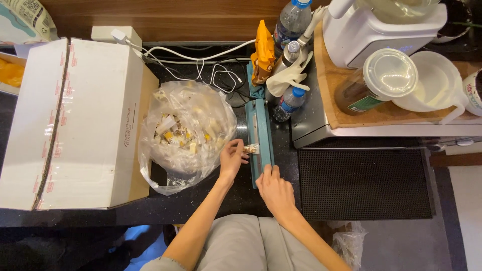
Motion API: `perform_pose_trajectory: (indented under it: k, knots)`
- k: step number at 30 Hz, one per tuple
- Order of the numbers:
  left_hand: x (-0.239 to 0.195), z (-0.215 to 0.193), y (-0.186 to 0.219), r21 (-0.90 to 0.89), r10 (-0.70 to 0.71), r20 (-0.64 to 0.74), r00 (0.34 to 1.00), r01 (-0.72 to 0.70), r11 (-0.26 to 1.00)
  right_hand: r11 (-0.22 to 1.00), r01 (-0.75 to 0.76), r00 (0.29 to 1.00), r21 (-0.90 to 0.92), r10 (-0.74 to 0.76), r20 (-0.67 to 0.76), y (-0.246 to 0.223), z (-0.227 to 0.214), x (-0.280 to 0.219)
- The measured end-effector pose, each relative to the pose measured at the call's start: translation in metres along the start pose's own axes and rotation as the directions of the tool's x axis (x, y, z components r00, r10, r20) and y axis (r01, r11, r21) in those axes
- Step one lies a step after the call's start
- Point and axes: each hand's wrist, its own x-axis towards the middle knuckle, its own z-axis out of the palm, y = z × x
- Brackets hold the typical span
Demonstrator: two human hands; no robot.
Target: Sealing small plastic bags containing pastries using a manual impulse heat sealer and placing them into a box.
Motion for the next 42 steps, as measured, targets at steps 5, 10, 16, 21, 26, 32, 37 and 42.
perform_pose_trajectory:
  k: [5,10,16,21,26,32,37,42]
  knots:
    - [0.003,-0.004,0.000,0.032,-0.081,0.028,0.996,0.080,0.996,1.000,-0.009,1.000,0.022,0.009,0.002,-0.001,-0.003,0.000]
    - [0.001,0.001,0.001,0.050,-0.096,0.051,0.994,0.094,0.994,1.000,-0.002,1.000,0.022,0.002,-0.013,-0.001,-0.007,0.003]
    - [-0.005,0.001,0.007,0.023,-0.047,0.076,0.996,0.046,0.999,1.000,0.004,0.999,0.008,-0.004,-0.043,-0.001,-0.004,0.002]
    - [-0.005,0.001,0.002,0.008,0.001,0.098,0.995,-0.002,1.000,0.999,0.002,0.999,0.033,0.000,-0.053,0.000,0.000,0.001]
    - [-0.005,0.004,-0.001,-0.071,0.090,0.100,0.991,-0.083,0.994,0.997,0.001,0.998,0.077,0.004,-0.057,0.002,0.008,-0.001]
    - [-0.013,0.002,0.013,0.000,0.139,0.033,0.990,-0.139,0.990,0.999,-0.004,0.999,0.043,0.006,-0.050,0.004,-0.012,0.010]
    - [-0.059,-0.016,0.083,-0.004,0.206,-0.032,0.978,-0.207,0.978,0.977,-0.086,0.984,0.193,0.053,0.169,0.017,-0.061,0.033]
    - [-0.119,-0.028,0.155,-0.114,0.335,-0.041,0.941,-0.337,0.935,0.924,-0.295,0.737,0.243,0.058,0.673,0.031,-0.163,0.070]
